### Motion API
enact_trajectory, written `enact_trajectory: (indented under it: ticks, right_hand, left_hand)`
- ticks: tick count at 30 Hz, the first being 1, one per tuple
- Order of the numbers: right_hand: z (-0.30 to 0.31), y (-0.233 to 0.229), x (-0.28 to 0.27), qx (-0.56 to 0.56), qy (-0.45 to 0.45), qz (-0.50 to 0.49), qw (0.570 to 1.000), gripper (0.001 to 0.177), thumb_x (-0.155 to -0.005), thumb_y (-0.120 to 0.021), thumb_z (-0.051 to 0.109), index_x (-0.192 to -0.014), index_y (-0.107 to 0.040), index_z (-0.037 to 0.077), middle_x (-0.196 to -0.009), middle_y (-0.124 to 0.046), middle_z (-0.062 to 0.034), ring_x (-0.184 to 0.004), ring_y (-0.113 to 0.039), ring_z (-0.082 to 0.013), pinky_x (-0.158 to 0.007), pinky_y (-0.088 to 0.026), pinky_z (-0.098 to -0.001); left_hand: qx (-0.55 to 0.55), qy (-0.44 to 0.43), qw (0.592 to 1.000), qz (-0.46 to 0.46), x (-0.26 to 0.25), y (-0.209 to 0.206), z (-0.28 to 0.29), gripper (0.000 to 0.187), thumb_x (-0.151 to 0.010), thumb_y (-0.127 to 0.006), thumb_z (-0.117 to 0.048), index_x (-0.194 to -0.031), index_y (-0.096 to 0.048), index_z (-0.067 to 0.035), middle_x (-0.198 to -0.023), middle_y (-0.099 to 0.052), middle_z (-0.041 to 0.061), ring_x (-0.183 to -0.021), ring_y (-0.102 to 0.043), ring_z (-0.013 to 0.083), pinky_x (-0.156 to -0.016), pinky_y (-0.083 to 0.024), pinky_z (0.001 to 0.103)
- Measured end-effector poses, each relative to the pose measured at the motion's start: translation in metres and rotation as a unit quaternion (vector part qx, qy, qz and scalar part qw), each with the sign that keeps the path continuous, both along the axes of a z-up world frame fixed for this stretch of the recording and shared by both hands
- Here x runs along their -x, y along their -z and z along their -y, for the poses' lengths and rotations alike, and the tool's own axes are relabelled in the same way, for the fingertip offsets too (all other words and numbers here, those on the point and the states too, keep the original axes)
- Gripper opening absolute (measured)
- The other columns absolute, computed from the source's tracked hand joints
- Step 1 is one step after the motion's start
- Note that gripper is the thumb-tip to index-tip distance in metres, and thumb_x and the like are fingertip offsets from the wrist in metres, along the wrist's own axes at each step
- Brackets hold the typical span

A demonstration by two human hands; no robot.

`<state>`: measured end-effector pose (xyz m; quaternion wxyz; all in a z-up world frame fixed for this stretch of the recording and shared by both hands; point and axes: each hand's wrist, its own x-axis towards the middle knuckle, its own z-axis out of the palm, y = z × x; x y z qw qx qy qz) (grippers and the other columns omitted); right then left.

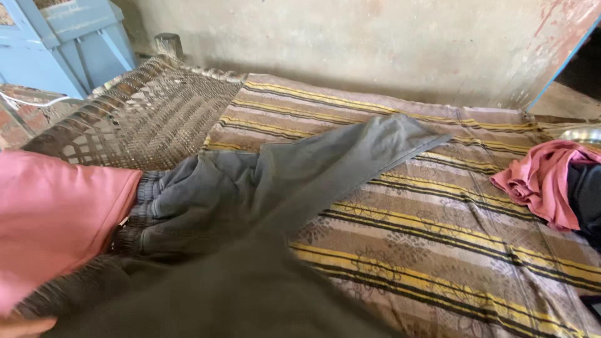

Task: The person irons a pair of gray trousers laid out on a woven cot. They use an electric iron to smooth the fabric, repeatedly moving the iron along the legs and waist area while holding the garment in place with the other hand.

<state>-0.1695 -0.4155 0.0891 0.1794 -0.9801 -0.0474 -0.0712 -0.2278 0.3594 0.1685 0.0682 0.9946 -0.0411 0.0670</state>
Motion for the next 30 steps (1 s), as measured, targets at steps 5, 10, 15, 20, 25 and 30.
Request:
enact_trajectory:
  ticks: [5, 10, 15, 20, 25, 30]
  right_hand:
    - [-0.015, -0.031, 0.011, 0.033, -0.039, -0.107, 0.993, 0.041, -0.081, -0.075, 0.035, -0.12, -0.073, 0.024, -0.104, -0.081, -0.0017, -0.098, -0.079, -0.0195, -0.086, -0.061, -0.0351]
    - [-0.038, -0.065, -0.01, 0.03, -0.064, -0.138, 0.988, 0.043, -0.084, -0.074, 0.04, -0.124, -0.073, 0.023, -0.104, -0.083, -0.0018, -0.097, -0.081, -0.0194, -0.085, -0.061, -0.0353]
    - [-0.04, -0.017, -0.147, -0.065, -0.097, -0.078, 0.99, 0.039, -0.092, -0.059, 0.031, -0.126, -0.071, 0.017, -0.103, -0.085, -0.0063, -0.097, -0.081, -0.0173, -0.085, -0.062, -0.0347]
    - [-0.034, 0.037, -0.257, -0.349, 0.097, -0.113, 0.925, 0.051, -0.091, -0.07, 0.022, -0.14, -0.057, 0.016, -0.114, -0.071, -0.0104, -0.094, -0.066, -0.0212, -0.076, -0.059, -0.0419]
    - [-0.054, 0.069, -0.336, -0.508, 0.148, -0.048, 0.847, 0.057, -0.089, -0.073, 0.017, -0.143, -0.057, 0.014, -0.11, -0.065, -0.0111, -0.091, -0.059, -0.0198, -0.072, -0.06, -0.0396]
    - [-0.072, 0.08, -0.389, -0.588, 0.17, -0.049, 0.789, 0.046, -0.096, -0.069, 0.022, -0.134, -0.059, -0.002, -0.119, -0.063, -0.0156, -0.1, -0.066, -0.0243, -0.074, -0.065, -0.036]
  left_hand:
    - [0.081, 0.014, 0.986, -0.142, -0.012, 0.022, 0.0, 0.043, -0.089, -0.062, -0.026, -0.13, -0.065, -0.016, -0.132, -0.068, 0.007, -0.12, -0.066, 0.0261, -0.104, -0.049, 0.038]
    - [0.159, 0.133, 0.978, 0.012, -0.112, 0.028, 0.057, 0.05, -0.092, -0.062, -0.038, -0.136, -0.061, -0.014, -0.139, -0.067, 0.006, -0.124, -0.065, 0.0243, -0.104, -0.048, 0.036]
    - [0.068, 0.018, 0.994, 0.087, -0.221, 0.058, 0.122, 0.054, -0.087, -0.067, -0.042, -0.138, -0.061, -0.024, -0.144, -0.06, 0.005, -0.132, -0.056, 0.03, -0.111, -0.042, 0.045]
    - [-0.06, -0.065, 0.988, 0.125, -0.301, 0.1, 0.151, 0.064, -0.087, -0.064, -0.053, -0.142, -0.056, -0.023, -0.144, -0.057, 0.005, -0.134, -0.053, 0.0304, -0.115, -0.011, 0.065]
    - [-0.094, -0.104, 0.988, 0.065, -0.331, 0.126, 0.17, 0.048, -0.096, -0.061, -0.048, -0.139, -0.06, -0.027, -0.134, -0.064, 0.002, -0.126, -0.06, 0.0261, -0.124, -0.006, 0.063]
    - [-0.084, -0.047, 0.978, 0.184, -0.345, 0.152, 0.17, 0.032, -0.094, -0.063, -0.023, -0.125, -0.07, -0.027, -0.126, -0.069, 0.005, -0.124, -0.064, 0.0257, -0.117, -0.03, 0.051]
